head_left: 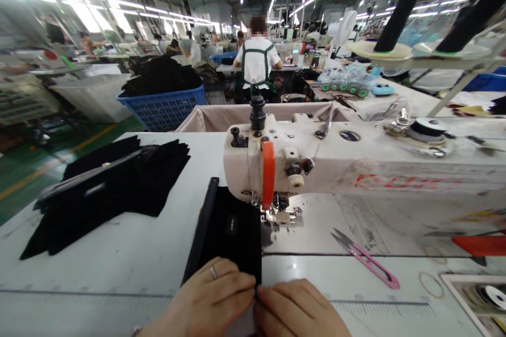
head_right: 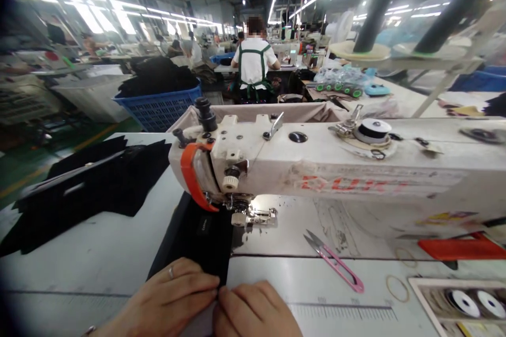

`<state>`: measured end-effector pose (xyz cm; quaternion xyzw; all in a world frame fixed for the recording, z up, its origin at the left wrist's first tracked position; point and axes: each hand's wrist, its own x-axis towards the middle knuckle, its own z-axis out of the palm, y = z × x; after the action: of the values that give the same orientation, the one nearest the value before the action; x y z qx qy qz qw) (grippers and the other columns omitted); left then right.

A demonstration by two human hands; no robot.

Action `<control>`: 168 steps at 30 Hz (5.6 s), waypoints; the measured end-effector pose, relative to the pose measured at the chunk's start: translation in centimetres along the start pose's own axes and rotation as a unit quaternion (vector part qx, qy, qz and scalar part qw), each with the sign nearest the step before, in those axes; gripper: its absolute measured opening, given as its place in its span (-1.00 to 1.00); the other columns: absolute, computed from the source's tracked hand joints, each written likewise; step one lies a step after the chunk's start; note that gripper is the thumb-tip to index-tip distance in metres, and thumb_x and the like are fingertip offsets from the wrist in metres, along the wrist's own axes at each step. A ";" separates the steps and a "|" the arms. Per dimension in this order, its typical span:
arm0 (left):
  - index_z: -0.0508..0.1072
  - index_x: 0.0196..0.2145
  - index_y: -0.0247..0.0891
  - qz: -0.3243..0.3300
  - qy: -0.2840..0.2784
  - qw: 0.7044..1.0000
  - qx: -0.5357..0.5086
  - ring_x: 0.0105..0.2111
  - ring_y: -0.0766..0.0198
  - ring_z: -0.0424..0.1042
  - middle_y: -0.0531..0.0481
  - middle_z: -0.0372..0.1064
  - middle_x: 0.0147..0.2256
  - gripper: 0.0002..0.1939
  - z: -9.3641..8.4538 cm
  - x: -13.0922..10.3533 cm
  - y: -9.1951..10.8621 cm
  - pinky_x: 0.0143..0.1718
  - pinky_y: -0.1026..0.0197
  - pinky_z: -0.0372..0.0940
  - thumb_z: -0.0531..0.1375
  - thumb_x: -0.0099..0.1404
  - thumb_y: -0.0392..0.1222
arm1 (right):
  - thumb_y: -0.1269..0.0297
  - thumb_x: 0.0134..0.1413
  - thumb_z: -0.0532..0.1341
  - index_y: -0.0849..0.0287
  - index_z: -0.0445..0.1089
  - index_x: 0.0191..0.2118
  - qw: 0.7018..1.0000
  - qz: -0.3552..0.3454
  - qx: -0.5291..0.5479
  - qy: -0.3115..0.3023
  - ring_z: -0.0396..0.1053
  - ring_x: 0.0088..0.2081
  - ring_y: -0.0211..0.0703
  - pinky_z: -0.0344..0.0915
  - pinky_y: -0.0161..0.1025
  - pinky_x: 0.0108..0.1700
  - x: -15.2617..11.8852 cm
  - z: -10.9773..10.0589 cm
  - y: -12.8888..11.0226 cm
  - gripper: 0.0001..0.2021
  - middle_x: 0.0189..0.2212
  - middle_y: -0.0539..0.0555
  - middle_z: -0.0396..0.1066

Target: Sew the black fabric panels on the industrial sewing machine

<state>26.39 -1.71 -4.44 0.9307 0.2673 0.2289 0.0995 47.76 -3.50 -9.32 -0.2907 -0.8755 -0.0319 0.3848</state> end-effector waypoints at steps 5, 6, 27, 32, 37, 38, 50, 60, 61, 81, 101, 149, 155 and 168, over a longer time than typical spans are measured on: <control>0.44 -0.16 -0.35 0.006 -0.019 1.000 0.005 -0.22 0.25 0.40 -0.09 0.48 -0.18 -0.67 -0.3 1.4 -1.2 -0.14 0.22 0.36 -0.12 0.46 -0.39 | 0.48 0.29 0.07 0.21 0.45 -0.27 1.000 0.007 0.003 -0.015 0.41 -0.34 -0.23 0.35 -0.27 -0.31 1.2 -0.2 0.8 -0.78 -0.23 0.02 0.54; 0.44 -0.17 -0.36 0.008 -0.024 1.000 0.007 -0.21 0.26 0.40 -0.09 0.48 -0.18 -0.67 -0.3 1.6 -1.5 -0.13 0.22 0.35 -0.12 0.45 -0.41 | 0.46 0.30 0.06 0.20 0.45 -0.26 1.000 0.006 0.003 -0.024 0.41 -0.33 -0.22 0.36 -0.26 -0.29 1.3 -0.2 1.0 -0.78 -0.23 0.03 0.54; 0.44 -0.15 -0.24 -0.009 -0.023 0.997 0.067 -0.10 0.28 0.46 0.03 0.50 -0.16 -0.76 0.6 4.5 -9.1 0.01 0.21 0.32 0.01 0.40 -0.39 | 0.41 0.13 0.19 0.18 0.44 -0.15 0.977 0.130 0.051 -0.159 0.35 -0.04 0.04 0.32 0.05 0.00 5.0 0.3 5.1 -0.83 -0.03 0.14 0.42; 0.51 -0.22 -0.20 -0.063 -0.014 0.993 0.100 -0.18 0.18 0.49 0.01 0.53 -0.22 -0.72 0.7 5.1 -9.5 -0.10 0.12 0.36 0.03 0.35 -0.43 | 0.43 0.17 0.14 0.19 0.43 -0.15 0.979 0.131 0.075 -0.134 0.36 -0.05 -0.01 0.29 0.03 0.01 4.7 0.7 5.3 -0.83 -0.09 0.13 0.44; 0.53 -0.20 -0.13 -0.082 -0.011 0.991 0.104 -0.19 0.20 0.50 0.07 0.55 -0.21 -0.68 0.5 5.2 -9.4 -0.12 0.15 0.36 0.08 0.28 -0.47 | 0.42 0.18 0.14 0.19 0.45 -0.19 0.980 0.136 0.073 -0.129 0.37 -0.07 -0.04 0.29 0.00 0.01 5.0 0.7 5.4 -0.85 -0.15 0.13 0.46; 0.54 -0.21 -0.13 -0.086 -0.014 0.991 0.104 -0.20 0.19 0.50 0.07 0.55 -0.22 -0.68 0.4 5.3 -9.3 -0.12 0.15 0.36 0.08 0.27 -0.47 | 0.42 0.18 0.15 0.18 0.45 -0.19 0.979 0.137 0.074 -0.129 0.37 -0.07 -0.04 0.29 0.00 0.02 5.0 0.7 5.4 -0.85 -0.15 0.13 0.46; 0.52 -0.06 -0.17 -0.128 -0.075 0.989 -0.004 -0.03 0.15 0.45 -0.01 0.48 -0.01 -0.72 -2.0 4.4 -4.7 0.10 0.01 0.30 0.18 0.28 -0.32 | 0.53 0.16 0.12 0.16 0.38 0.04 0.989 0.084 0.068 -0.097 0.39 -0.06 -0.08 0.33 -0.04 0.01 4.4 0.1 5.5 -0.65 -0.08 0.10 0.48; 0.47 -0.01 -0.30 -0.104 -0.046 0.993 0.035 0.02 0.11 0.41 -0.12 0.44 0.03 -0.69 -0.9 3.8 -5.2 0.10 -0.06 0.32 0.12 0.31 -0.34 | 0.58 0.05 0.10 0.21 0.39 0.04 0.989 0.093 0.055 -0.106 0.36 -0.03 -0.03 0.33 -0.02 0.02 4.2 0.2 5.4 -0.58 -0.08 0.16 0.47; 0.46 0.00 -0.31 -0.100 -0.056 0.993 0.042 0.03 0.10 0.40 -0.13 0.43 0.03 -0.69 -1.1 3.9 -5.2 0.10 -0.06 0.33 0.11 0.32 -0.32 | 0.58 0.03 0.10 0.20 0.40 0.03 0.987 0.098 0.063 -0.109 0.37 -0.03 -0.03 0.32 -0.01 0.03 4.1 0.2 5.5 -0.57 -0.08 0.15 0.47; 0.42 0.00 -0.32 -0.065 0.001 0.998 0.023 -0.06 0.11 0.38 -0.12 0.43 -0.07 -0.71 0.6 1.9 -3.1 0.03 0.01 0.37 0.15 0.32 -0.34 | 0.50 0.14 0.14 0.14 0.42 -0.04 0.980 0.101 0.087 -0.147 0.37 -0.08 -0.11 0.29 -0.10 0.01 3.9 -0.3 5.4 -0.71 -0.06 0.07 0.45; 0.47 -0.06 -0.26 0.020 0.058 0.994 0.086 -0.11 0.23 0.48 -0.07 0.53 -0.17 -0.76 0.4 2.9 -9.5 0.03 0.13 0.34 0.04 0.46 -0.23 | 0.48 0.16 0.08 0.23 0.35 -0.28 0.963 0.244 -0.003 -0.117 0.24 -0.17 0.02 0.26 -0.05 -0.11 5.3 -0.7 6.6 -0.88 -0.29 0.15 0.33; 0.58 -0.30 -0.19 -0.088 0.118 0.988 0.052 -0.28 0.20 0.53 0.01 0.57 -0.34 -0.76 2.3 4.7 -9.3 -0.08 0.10 0.40 0.11 0.40 -0.20 | 0.51 0.19 0.15 0.15 0.44 -0.07 0.976 0.186 0.035 -0.105 0.35 -0.16 -0.06 0.35 -0.16 -0.10 5.9 1.7 6.8 -0.76 -0.20 0.14 0.45; 0.58 -0.28 -0.19 -0.097 0.116 0.987 0.054 -0.27 0.20 0.52 0.00 0.56 -0.34 -0.76 2.4 4.6 -9.4 -0.05 0.10 0.38 0.11 0.40 -0.18 | 0.53 0.18 0.16 0.13 0.44 -0.04 0.975 0.188 0.044 -0.111 0.34 -0.14 -0.04 0.33 -0.13 -0.07 5.9 1.7 6.8 -0.72 -0.17 0.13 0.45; 0.60 -0.30 -0.14 -0.100 0.109 0.986 0.083 -0.30 0.17 0.54 0.04 0.58 -0.33 -0.78 2.4 4.2 -9.8 -0.14 0.12 0.45 0.13 0.37 -0.16 | 0.55 0.16 0.11 0.16 0.43 -0.24 0.971 0.210 0.038 -0.111 0.34 -0.16 -0.08 0.29 -0.21 -0.09 5.8 1.9 6.4 -0.80 -0.23 0.11 0.44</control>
<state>26.29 8.68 -8.02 0.8740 0.3861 0.2947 0.0140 46.81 5.15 -7.74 -0.4548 -0.8326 0.1159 0.2940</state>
